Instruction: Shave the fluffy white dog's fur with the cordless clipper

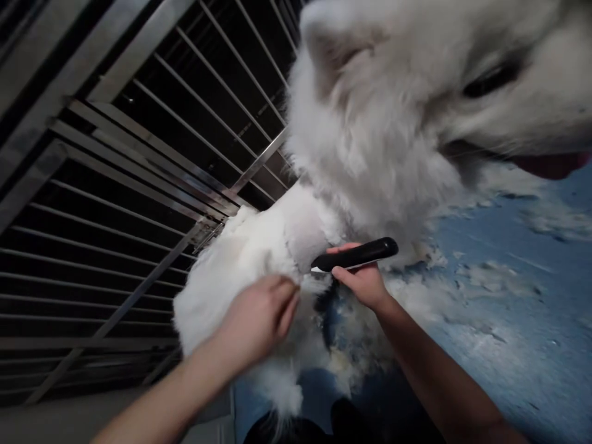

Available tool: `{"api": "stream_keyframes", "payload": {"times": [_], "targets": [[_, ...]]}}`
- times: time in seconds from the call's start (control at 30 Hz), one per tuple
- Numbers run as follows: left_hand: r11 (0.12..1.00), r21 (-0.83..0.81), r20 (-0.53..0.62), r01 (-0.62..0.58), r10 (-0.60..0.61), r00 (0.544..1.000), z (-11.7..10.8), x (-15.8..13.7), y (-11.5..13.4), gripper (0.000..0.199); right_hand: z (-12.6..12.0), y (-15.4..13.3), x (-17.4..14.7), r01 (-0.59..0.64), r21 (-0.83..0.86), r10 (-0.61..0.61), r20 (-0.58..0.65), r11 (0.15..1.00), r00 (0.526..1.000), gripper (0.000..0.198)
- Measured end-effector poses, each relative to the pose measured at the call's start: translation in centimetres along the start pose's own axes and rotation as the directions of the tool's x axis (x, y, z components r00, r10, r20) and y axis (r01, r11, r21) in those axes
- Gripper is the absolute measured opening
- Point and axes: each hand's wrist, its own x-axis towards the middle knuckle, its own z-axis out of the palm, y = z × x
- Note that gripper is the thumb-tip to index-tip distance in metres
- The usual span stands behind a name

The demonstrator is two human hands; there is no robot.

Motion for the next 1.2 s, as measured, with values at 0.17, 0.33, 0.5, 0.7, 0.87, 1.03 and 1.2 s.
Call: {"api": "stream_keyframes", "payload": {"times": [0.17,0.33,0.5,0.7,0.87,1.03,1.2], "targets": [[0.977,0.150,-0.095,0.148,-0.135,0.986,-4.1,10.1,-2.8,0.091,2.2,-0.3,-0.1,0.004,0.014,-0.001,-0.205,1.000,0.979,0.028],[0.936,0.248,-0.068,0.249,-0.240,0.968,-3.0,14.5,-2.8,0.119,3.5,0.1,-0.5,-0.013,0.052,0.030,-0.360,0.999,0.932,0.034],[0.894,0.313,-0.137,0.321,-0.292,0.947,-3.2,16.1,-1.7,0.119,4.7,0.3,0.2,-0.031,0.087,0.062,-0.381,0.996,0.923,0.040],[0.876,0.301,-0.108,0.378,-0.362,0.926,-3.4,17.4,-1.5,0.105,4.6,0.9,1.4,0.128,0.027,-0.104,-0.435,0.991,0.895,0.040],[0.867,0.304,-0.102,0.396,-0.383,0.918,-3.6,18.1,-1.0,0.109,4.3,1.3,1.7,0.180,-0.031,-0.182,-0.264,0.983,0.947,0.041],[0.869,0.308,-0.051,0.386,-0.391,0.919,-4.2,18.8,-0.5,0.114,3.9,1.5,1.7,0.173,-0.007,-0.167,-0.291,0.985,0.942,0.037],[0.874,0.334,-0.036,0.352,-0.361,0.932,-4.3,19.2,-0.6,0.112,3.6,1.7,1.6,0.212,0.066,-0.191,-0.233,0.975,0.953,0.043]]}}
